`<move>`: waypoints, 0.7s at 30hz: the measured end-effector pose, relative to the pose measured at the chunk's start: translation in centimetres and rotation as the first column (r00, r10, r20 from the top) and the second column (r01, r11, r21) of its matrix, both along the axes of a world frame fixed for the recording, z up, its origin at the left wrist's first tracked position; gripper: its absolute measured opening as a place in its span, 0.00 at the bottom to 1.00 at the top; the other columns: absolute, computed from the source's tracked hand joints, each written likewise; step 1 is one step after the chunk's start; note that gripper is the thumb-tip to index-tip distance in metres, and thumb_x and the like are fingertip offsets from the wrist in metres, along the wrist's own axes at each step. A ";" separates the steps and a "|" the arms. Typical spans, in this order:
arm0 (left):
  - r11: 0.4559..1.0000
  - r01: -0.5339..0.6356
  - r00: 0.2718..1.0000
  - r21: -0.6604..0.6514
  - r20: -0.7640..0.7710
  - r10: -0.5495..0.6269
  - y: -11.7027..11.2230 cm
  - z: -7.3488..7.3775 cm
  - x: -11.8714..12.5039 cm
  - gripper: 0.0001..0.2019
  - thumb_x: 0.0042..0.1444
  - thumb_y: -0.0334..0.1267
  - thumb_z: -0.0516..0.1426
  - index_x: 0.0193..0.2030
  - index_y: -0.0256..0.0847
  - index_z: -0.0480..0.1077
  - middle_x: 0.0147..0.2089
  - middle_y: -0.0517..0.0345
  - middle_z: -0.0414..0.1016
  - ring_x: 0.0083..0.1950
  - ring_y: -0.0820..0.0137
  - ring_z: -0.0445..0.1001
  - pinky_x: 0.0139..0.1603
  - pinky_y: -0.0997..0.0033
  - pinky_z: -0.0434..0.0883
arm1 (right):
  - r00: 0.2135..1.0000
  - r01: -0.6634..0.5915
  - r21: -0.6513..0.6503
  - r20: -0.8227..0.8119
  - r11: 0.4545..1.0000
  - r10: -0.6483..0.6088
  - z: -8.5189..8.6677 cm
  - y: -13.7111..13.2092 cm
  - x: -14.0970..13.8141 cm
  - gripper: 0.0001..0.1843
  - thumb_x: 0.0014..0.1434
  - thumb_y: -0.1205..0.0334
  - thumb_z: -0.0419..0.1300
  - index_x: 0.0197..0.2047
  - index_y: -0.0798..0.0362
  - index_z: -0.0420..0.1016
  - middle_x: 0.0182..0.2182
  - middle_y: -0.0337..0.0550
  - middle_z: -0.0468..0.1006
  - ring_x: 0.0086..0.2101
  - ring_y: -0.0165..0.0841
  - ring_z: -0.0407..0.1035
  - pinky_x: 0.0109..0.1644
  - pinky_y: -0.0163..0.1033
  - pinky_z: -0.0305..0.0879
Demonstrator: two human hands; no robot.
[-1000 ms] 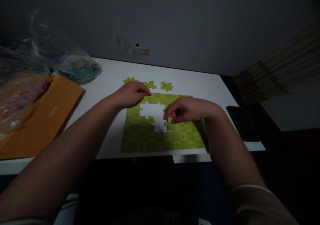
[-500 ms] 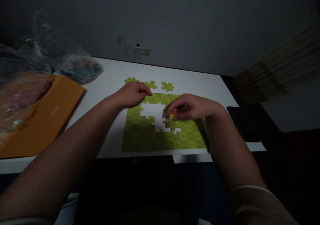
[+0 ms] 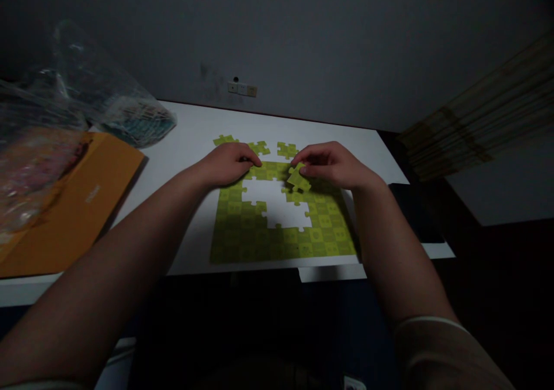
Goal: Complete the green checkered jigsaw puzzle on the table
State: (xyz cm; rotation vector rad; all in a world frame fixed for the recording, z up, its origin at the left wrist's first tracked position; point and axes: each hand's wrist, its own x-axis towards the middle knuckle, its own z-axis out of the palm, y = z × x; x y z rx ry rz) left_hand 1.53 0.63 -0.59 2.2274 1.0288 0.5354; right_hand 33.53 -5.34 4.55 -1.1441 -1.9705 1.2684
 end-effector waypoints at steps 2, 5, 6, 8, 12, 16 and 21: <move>1.000 -0.005 1.000 -0.005 0.000 0.005 0.0 0.0 0.0 0.17 0.61 0.36 0.59 0.50 0.50 0.89 0.53 0.51 0.88 0.55 0.57 0.82 0.67 0.51 0.75 | 1.000 -0.027 -0.010 0.014 1.000 0.027 0.0 -0.1 0.0 0.17 0.64 0.53 0.76 0.52 0.53 0.88 0.36 0.41 0.82 0.35 0.32 0.70 0.39 0.39 0.66; 1.000 -0.009 1.000 -0.007 0.001 0.009 0.0 0.0 0.0 0.17 0.61 0.36 0.59 0.50 0.49 0.89 0.53 0.50 0.88 0.56 0.57 0.82 0.67 0.51 0.75 | 0.995 -0.088 -0.047 0.035 0.995 0.089 0.1 -0.3 -0.1 0.20 0.61 0.52 0.78 0.51 0.54 0.87 0.38 0.44 0.85 0.37 0.34 0.73 0.41 0.40 0.69; 1.000 -0.008 1.000 -0.006 0.002 0.008 0.0 0.0 0.0 0.17 0.61 0.36 0.59 0.50 0.48 0.89 0.53 0.49 0.88 0.56 0.57 0.82 0.67 0.51 0.75 | 0.994 -0.096 -0.054 0.044 0.994 0.099 0.1 -0.3 -0.1 0.21 0.60 0.51 0.79 0.50 0.54 0.87 0.38 0.44 0.85 0.36 0.34 0.74 0.41 0.40 0.69; 1.000 -0.010 1.000 -0.003 0.003 0.010 -0.1 0.0 0.1 0.17 0.61 0.36 0.59 0.50 0.47 0.89 0.53 0.49 0.88 0.56 0.57 0.82 0.68 0.50 0.75 | 0.993 -0.088 -0.038 0.073 0.995 0.091 0.1 -0.3 -0.1 0.21 0.60 0.48 0.79 0.48 0.55 0.88 0.37 0.45 0.85 0.36 0.35 0.75 0.41 0.40 0.70; 1.000 -0.014 1.000 -0.009 0.000 0.014 -0.1 0.0 0.0 0.17 0.62 0.36 0.59 0.49 0.49 0.89 0.53 0.50 0.88 0.56 0.57 0.82 0.68 0.50 0.74 | 0.991 -0.068 0.067 0.118 0.995 0.060 0.4 -0.2 -0.1 0.18 0.65 0.47 0.75 0.47 0.54 0.89 0.41 0.48 0.88 0.41 0.38 0.77 0.47 0.43 0.72; 1.000 -0.009 1.000 0.000 0.002 0.009 -0.1 -0.1 0.0 0.18 0.60 0.36 0.59 0.50 0.49 0.89 0.54 0.50 0.89 0.57 0.57 0.82 0.70 0.50 0.74 | 0.978 -0.171 0.023 0.123 0.985 0.167 0.7 -0.4 -0.2 0.17 0.67 0.48 0.74 0.50 0.52 0.91 0.47 0.49 0.90 0.46 0.38 0.80 0.53 0.43 0.74; 1.000 0.003 1.000 -0.005 -0.003 -0.003 0.1 -0.1 0.0 0.18 0.59 0.38 0.59 0.49 0.51 0.89 0.54 0.50 0.89 0.58 0.56 0.81 0.70 0.50 0.74 | 0.902 -0.395 -0.234 0.084 0.888 0.424 0.3 -0.9 -1.1 0.19 0.65 0.52 0.77 0.55 0.51 0.89 0.47 0.46 0.91 0.46 0.37 0.83 0.51 0.41 0.77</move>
